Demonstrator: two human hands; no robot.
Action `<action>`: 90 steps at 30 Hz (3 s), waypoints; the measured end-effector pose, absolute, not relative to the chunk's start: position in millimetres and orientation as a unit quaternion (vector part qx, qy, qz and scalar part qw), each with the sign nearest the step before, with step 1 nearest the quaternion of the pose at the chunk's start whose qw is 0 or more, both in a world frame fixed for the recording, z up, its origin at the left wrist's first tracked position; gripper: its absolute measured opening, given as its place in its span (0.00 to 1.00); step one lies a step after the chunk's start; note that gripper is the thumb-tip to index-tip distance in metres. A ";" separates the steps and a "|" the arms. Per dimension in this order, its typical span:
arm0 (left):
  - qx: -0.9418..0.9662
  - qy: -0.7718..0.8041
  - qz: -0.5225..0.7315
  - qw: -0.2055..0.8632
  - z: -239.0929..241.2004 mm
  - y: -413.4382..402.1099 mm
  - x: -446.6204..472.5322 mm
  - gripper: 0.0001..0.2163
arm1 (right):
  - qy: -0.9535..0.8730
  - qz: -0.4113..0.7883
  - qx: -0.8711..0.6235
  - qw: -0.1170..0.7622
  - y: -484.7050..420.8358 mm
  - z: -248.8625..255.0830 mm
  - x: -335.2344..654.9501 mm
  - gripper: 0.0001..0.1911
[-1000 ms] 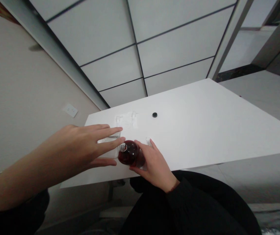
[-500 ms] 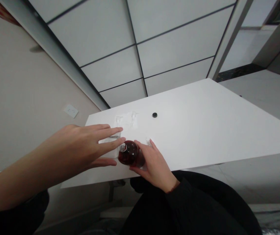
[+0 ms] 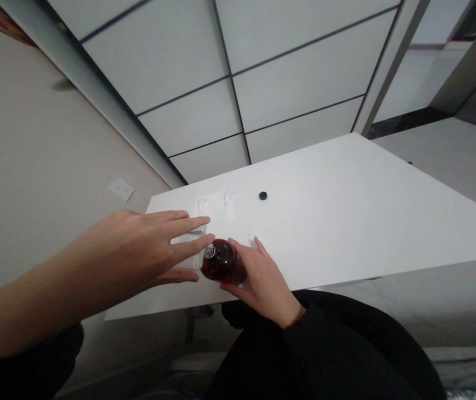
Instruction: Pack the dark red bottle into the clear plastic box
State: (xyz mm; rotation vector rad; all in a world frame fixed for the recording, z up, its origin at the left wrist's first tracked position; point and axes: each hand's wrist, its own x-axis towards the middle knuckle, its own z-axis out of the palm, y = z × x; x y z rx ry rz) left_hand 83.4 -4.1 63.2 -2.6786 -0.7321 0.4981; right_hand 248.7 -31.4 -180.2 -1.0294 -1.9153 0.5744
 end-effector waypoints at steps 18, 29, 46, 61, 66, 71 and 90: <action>-0.925 -0.255 0.227 0.168 70.5 -4.2 95.0 0.09 | -0.771 0.225 -0.408 0.434 -30.6 -181.8 248.6 0.48; -0.925 -0.248 0.227 0.177 70.9 -4.6 99.1 0.09 | -0.769 0.223 -0.408 0.438 -30.5 -183.0 247.4 0.47; -0.931 -0.227 0.224 0.178 69.5 -2.2 104.5 0.10 | -0.763 0.226 -0.409 0.446 -30.6 -187.3 247.4 0.48; -0.928 -0.223 0.228 0.191 71.8 -6.2 111.7 0.07 | -0.761 0.235 -0.412 0.443 -29.4 -186.7 245.6 0.47; -0.922 -0.220 0.240 0.209 74.3 -8.1 114.4 0.10 | -0.762 0.233 -0.410 0.443 -28.3 -185.4 246.2 0.47; -0.916 -0.222 0.251 0.222 75.3 -9.5 118.0 0.10 | -0.762 0.229 -0.416 0.441 -28.1 -183.4 246.2 0.46; -0.915 -0.214 0.260 0.223 79.7 -12.6 129.1 0.11 | -0.756 0.245 -0.418 0.440 -28.3 -184.4 244.1 0.44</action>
